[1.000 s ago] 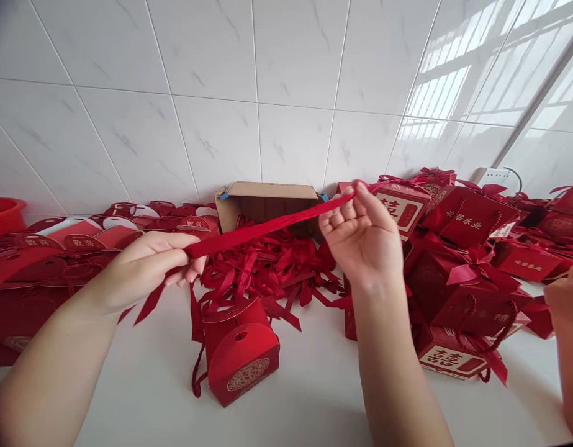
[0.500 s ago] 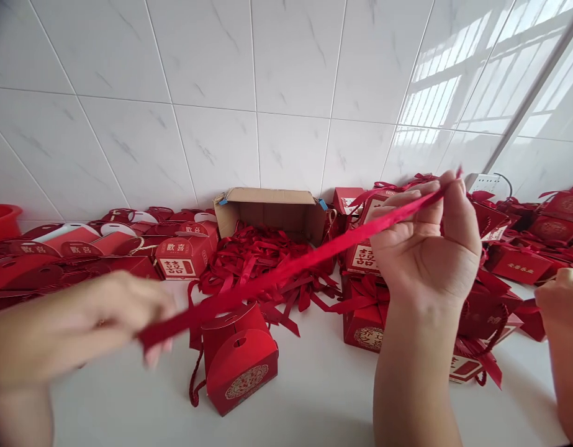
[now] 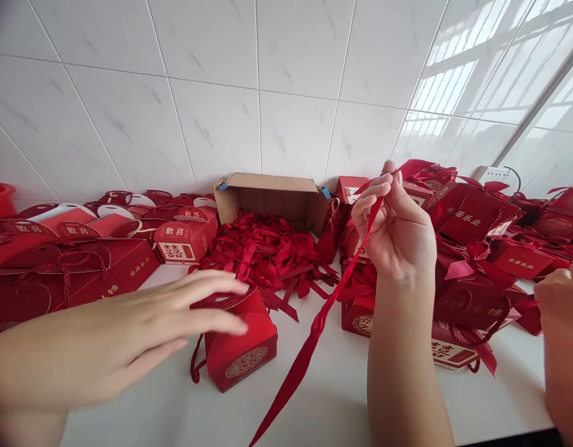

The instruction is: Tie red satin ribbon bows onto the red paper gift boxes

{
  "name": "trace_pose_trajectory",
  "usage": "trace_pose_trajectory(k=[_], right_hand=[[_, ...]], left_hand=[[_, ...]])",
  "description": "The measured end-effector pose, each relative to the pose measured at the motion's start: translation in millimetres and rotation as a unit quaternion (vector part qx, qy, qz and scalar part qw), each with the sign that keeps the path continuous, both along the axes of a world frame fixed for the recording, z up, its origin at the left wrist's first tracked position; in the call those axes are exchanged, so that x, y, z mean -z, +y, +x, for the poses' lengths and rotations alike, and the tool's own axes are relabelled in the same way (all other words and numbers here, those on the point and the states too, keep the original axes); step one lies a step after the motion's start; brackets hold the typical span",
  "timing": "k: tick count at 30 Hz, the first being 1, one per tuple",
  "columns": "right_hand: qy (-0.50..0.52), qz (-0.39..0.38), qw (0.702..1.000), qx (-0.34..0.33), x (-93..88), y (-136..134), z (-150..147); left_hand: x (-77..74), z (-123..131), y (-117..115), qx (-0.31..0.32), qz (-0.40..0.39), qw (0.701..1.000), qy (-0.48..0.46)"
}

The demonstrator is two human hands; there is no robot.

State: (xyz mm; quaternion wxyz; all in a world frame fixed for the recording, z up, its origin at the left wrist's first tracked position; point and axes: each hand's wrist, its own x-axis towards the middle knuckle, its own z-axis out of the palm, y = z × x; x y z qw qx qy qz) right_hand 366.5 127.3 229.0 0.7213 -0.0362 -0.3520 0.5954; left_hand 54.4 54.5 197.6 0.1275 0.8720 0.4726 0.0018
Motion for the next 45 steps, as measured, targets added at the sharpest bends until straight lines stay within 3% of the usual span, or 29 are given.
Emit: trace_pose_trajectory(k=[2, 5, 8, 10, 12, 15, 17, 21, 26, 34, 45], right_hand=[[-0.065, -0.001, 0.997, 0.032, 0.0, -0.2, 0.2], [-0.141, -0.006, 0.986, 0.085, 0.3, -3.7, -3.7], [-0.239, 0.014, 0.963, 0.121, 3.0, -9.2, -10.7], [-0.341, 0.014, 0.933, 0.118, 6.1, -12.5, -16.4], [-0.483, 0.012, 0.873, 0.072, 9.6, -14.1, -23.6], [-0.683, 0.022, 0.73, -0.01, 15.5, -10.7, -37.5], [-0.752, 0.029, 0.658, -0.039, 20.3, -4.6, -47.2], [-0.805, 0.022, 0.586, -0.092, 30.4, 9.8, -59.9], [-0.81, 0.035, 0.565, -0.153, 38.8, 17.4, -65.9], [-0.811, 0.053, 0.555, -0.177, 47.0, 21.1, -71.3], [-0.794, 0.03, 0.576, -0.191, 43.6, 20.0, -67.8]], left_hand=[[-10.1, 9.9, 24.8, 0.062, -0.053, 0.996, 0.018], [-2.2, 21.6, 45.7, 0.101, -0.097, 0.99, 0.014], [11.4, 27.2, 49.1, 0.064, -0.095, 0.993, 0.014], [16.3, 28.4, 47.5, 0.021, -0.065, 0.997, 0.027], [18.2, 29.4, 45.7, -0.01, -0.019, 0.999, 0.043], [18.6, 32.4, 44.2, -0.053, 0.024, 0.996, 0.074], [17.9, 34.1, 43.3, -0.069, 0.021, 0.994, 0.077], [15.1, 32.6, 41.2, -0.061, -0.018, 0.996, 0.063], [14.6, 29.6, 41.2, -0.055, -0.043, 0.996, 0.061], [15.2, 33.2, 46.2, -0.045, -0.045, 0.997, 0.033], [12.2, 34.8, 50.0, -0.073, -0.084, 0.993, 0.026]])
